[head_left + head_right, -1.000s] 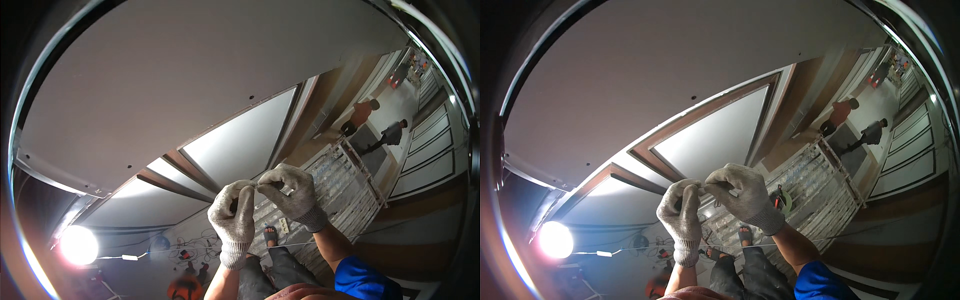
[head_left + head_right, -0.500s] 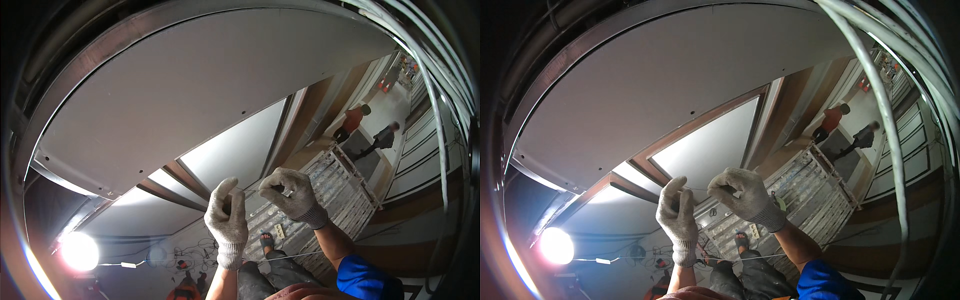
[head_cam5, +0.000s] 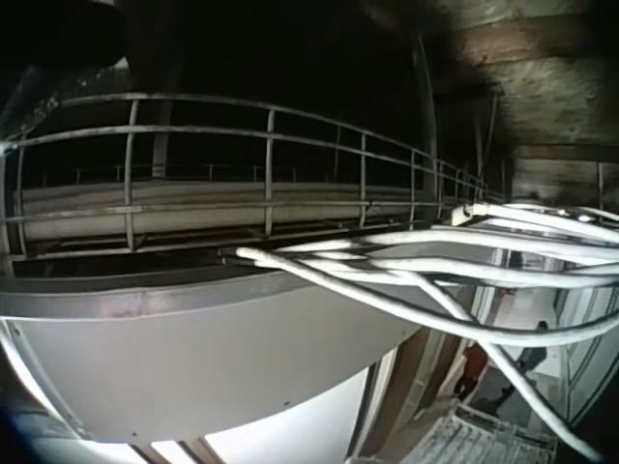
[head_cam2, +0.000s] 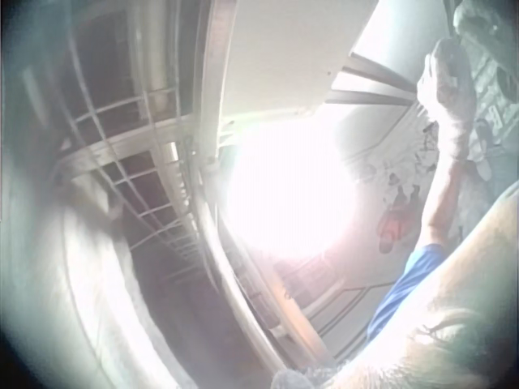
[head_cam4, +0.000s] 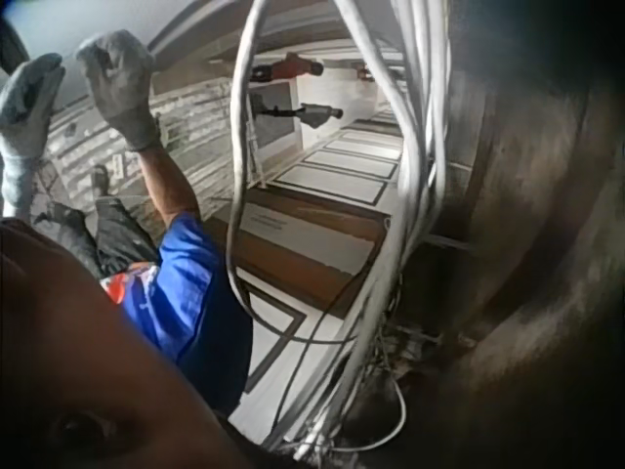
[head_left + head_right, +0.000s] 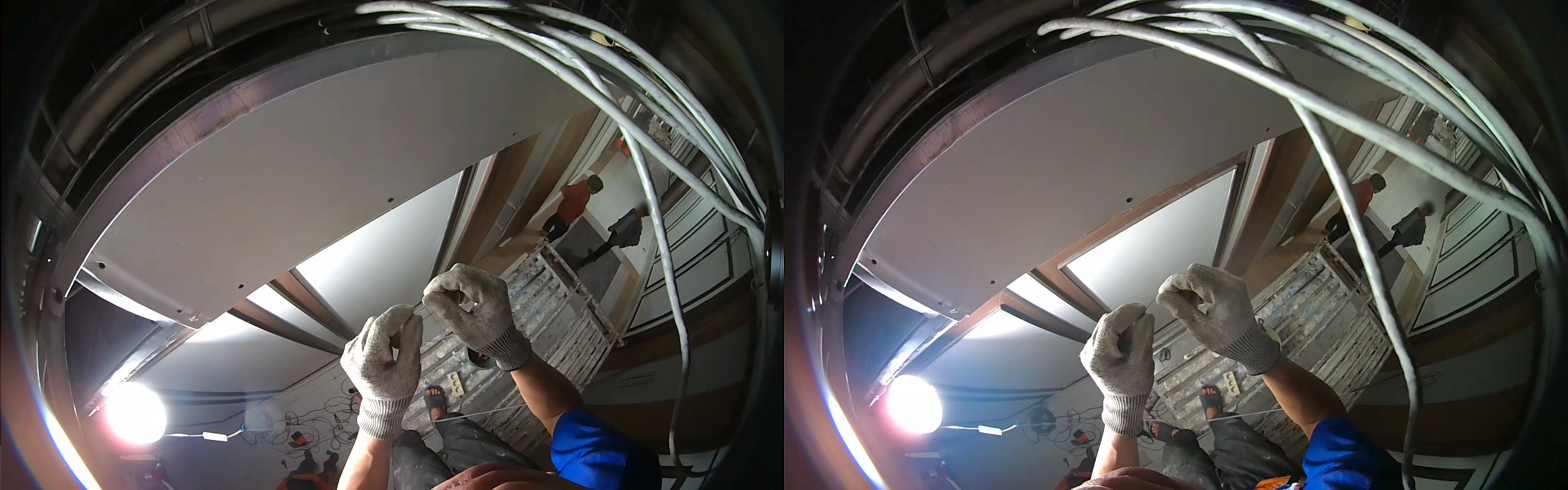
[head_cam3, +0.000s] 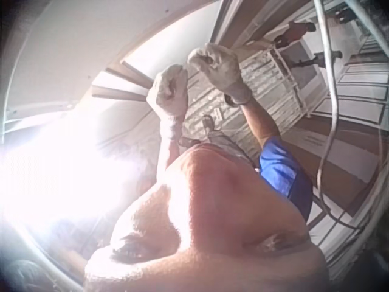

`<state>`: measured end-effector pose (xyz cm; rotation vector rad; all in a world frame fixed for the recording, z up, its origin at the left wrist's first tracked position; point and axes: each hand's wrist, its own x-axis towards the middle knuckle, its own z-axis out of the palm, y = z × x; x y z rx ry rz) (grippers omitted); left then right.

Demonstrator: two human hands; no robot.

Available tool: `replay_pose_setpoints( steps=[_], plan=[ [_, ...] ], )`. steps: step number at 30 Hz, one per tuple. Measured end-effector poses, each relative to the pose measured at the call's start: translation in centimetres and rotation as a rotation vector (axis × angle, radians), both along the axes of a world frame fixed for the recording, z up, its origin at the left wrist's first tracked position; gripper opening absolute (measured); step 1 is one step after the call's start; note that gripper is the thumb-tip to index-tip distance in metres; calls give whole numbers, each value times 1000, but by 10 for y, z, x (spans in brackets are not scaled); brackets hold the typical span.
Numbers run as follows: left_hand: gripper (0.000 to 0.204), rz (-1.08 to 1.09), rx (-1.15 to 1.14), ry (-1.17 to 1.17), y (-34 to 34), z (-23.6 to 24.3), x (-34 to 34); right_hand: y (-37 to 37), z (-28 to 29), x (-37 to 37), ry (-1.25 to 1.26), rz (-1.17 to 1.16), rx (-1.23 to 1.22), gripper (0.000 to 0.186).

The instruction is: The person prepares the wiring and mounts a circular LED ceiling light fixture while standing on a scaffold.

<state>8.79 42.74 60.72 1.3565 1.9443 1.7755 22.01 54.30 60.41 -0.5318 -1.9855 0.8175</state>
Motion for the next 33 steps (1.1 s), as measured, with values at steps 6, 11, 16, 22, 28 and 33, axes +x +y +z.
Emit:
replay_pose_setpoints(
  steps=[6, 11, 16, 22, 28, 33],
  plan=[
    [6, 130, 104, -153, 6, 13, -5, -9, 26, 4, -84, 77, 37, 14],
    [9, 115, 20, -340, 6, 39, -15, -12, 39, 0, -94, 193, -45, 14],
    [8, 54, 148, -425, 0, 64, -26, -7, 59, -14, 95, 170, 35, 14],
    [13, 101, 381, -571, -4, 98, -45, -7, 108, -50, 316, 37, 375, 24],
    [25, 174, 427, -487, 6, 114, -53, 5, 173, -67, 304, -332, 922, 36],
    [38, 249, 425, -245, 20, 127, -56, -11, 212, -98, 136, -448, 1041, 45]
  ],
)
